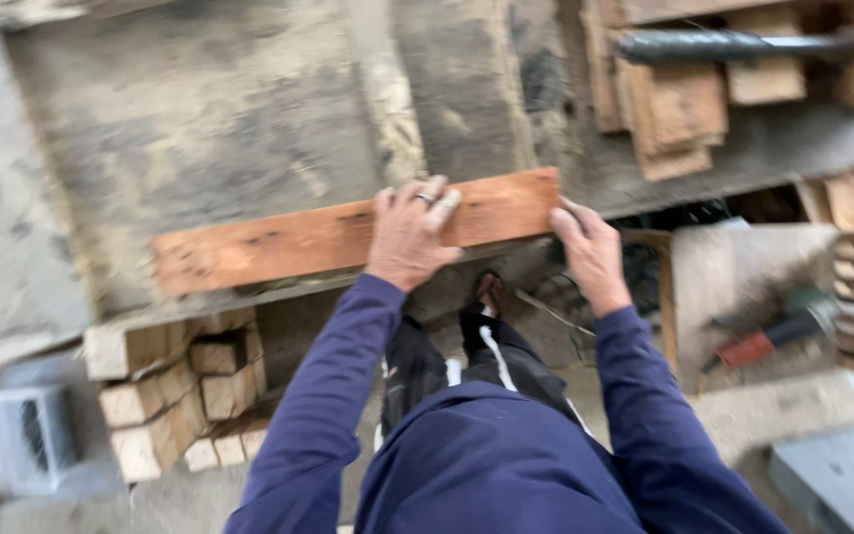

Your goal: The person hammers nails into a long wooden plank and then into a smaller wooden block using a claw hammer. They repeatedly pick up nails from a container, position them on the wood, and drive them in with the hammer.

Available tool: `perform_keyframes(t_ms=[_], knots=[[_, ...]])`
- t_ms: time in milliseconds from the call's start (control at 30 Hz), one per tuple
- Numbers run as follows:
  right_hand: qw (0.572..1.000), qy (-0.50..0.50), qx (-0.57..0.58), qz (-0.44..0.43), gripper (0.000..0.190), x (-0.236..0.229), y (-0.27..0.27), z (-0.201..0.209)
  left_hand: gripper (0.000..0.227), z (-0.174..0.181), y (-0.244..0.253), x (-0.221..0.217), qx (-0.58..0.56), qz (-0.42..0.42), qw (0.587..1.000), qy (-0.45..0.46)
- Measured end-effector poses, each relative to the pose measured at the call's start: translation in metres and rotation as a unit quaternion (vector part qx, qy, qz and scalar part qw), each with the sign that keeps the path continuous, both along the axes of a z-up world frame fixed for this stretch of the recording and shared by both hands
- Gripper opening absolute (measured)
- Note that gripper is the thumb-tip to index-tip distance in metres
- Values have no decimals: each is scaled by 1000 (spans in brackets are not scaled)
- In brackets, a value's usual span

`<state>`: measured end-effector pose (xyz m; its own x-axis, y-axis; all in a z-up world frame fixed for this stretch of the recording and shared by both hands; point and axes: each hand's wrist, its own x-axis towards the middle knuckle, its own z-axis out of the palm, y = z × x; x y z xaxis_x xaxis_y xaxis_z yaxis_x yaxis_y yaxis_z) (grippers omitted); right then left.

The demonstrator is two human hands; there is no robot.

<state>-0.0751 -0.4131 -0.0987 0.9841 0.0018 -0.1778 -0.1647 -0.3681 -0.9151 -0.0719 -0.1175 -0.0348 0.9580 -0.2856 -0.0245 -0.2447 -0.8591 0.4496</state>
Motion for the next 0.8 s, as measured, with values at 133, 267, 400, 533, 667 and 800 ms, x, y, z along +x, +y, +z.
perform_keyframes(t_ms=[133,267,400,533,667,800], knots=[[994,89,60,-33,41,-4,5,3,95,2,-9,-24,13,63,998,-7],[988,92,121,-10,46,2,5,11,113,1,-3,-63,-39,192,980,-26],[993,83,79,-5,45,4,3,5,122,10,69,-94,34,244,969,8],[991,93,91,-17,45,7,10,6,132,27,140,-85,140,187,964,126],[991,100,79,-28,43,3,11,9,142,24,171,-63,217,35,964,148],[987,92,122,-43,43,0,15,8,140,14,168,-32,208,-39,968,138]])
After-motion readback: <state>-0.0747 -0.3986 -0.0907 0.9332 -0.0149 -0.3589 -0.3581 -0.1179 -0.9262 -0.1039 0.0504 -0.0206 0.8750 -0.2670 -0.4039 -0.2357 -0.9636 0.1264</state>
